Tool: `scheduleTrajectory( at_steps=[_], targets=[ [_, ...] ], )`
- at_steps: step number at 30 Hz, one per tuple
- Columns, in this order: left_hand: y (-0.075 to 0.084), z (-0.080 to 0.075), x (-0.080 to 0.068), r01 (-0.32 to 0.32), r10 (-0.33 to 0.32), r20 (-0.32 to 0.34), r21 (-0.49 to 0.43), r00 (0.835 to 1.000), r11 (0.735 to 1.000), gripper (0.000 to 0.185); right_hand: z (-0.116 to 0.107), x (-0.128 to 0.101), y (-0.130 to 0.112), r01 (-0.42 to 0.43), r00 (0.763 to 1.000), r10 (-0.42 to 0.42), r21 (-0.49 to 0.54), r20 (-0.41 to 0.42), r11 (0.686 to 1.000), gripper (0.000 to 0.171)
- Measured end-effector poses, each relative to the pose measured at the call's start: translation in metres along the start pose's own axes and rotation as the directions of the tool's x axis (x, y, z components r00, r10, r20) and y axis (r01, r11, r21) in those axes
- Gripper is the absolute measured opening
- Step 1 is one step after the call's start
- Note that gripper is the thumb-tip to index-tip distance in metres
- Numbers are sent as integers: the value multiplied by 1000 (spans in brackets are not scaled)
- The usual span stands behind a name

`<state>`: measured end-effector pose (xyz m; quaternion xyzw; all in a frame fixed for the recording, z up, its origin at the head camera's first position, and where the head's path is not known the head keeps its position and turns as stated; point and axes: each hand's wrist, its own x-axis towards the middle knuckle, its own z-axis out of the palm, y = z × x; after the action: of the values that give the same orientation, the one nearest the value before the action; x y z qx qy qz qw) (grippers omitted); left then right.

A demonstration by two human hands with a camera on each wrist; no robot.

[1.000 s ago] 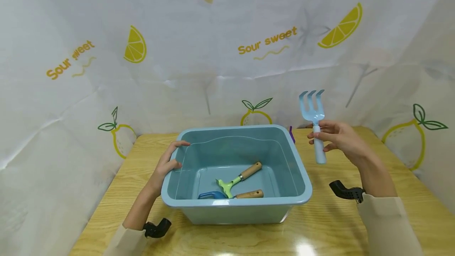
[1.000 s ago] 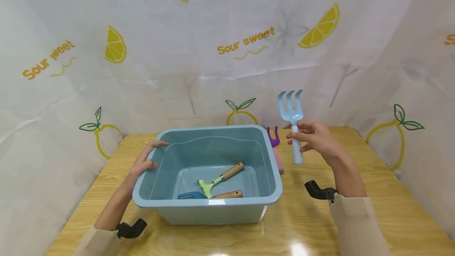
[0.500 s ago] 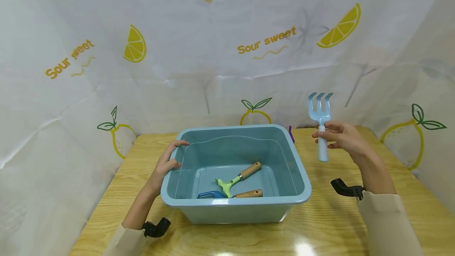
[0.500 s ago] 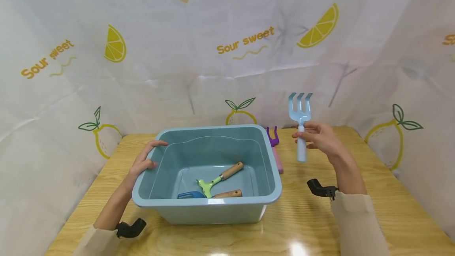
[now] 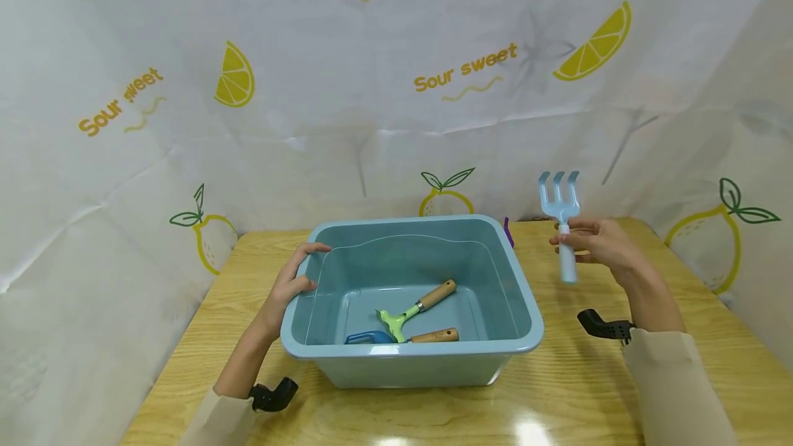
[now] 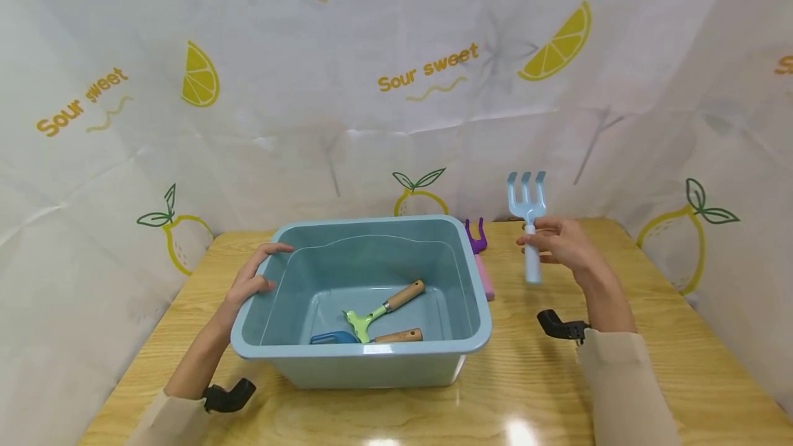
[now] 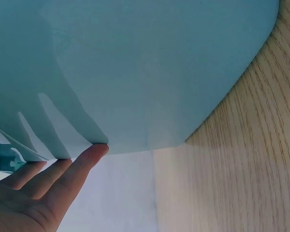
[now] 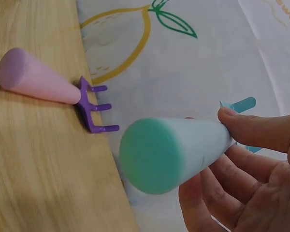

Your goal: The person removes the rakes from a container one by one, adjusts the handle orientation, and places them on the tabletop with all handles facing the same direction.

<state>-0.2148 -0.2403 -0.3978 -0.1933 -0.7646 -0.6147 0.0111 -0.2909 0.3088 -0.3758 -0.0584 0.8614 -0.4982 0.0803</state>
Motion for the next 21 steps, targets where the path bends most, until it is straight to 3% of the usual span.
scheduleTrajectory(
  at_steps=[21],
  targets=[
    [1, 0, -1, 6, -6, 1, -5, 1000, 1000, 63, 6, 15, 40, -96, 995, 99, -66, 34, 993, 57]
  ],
)
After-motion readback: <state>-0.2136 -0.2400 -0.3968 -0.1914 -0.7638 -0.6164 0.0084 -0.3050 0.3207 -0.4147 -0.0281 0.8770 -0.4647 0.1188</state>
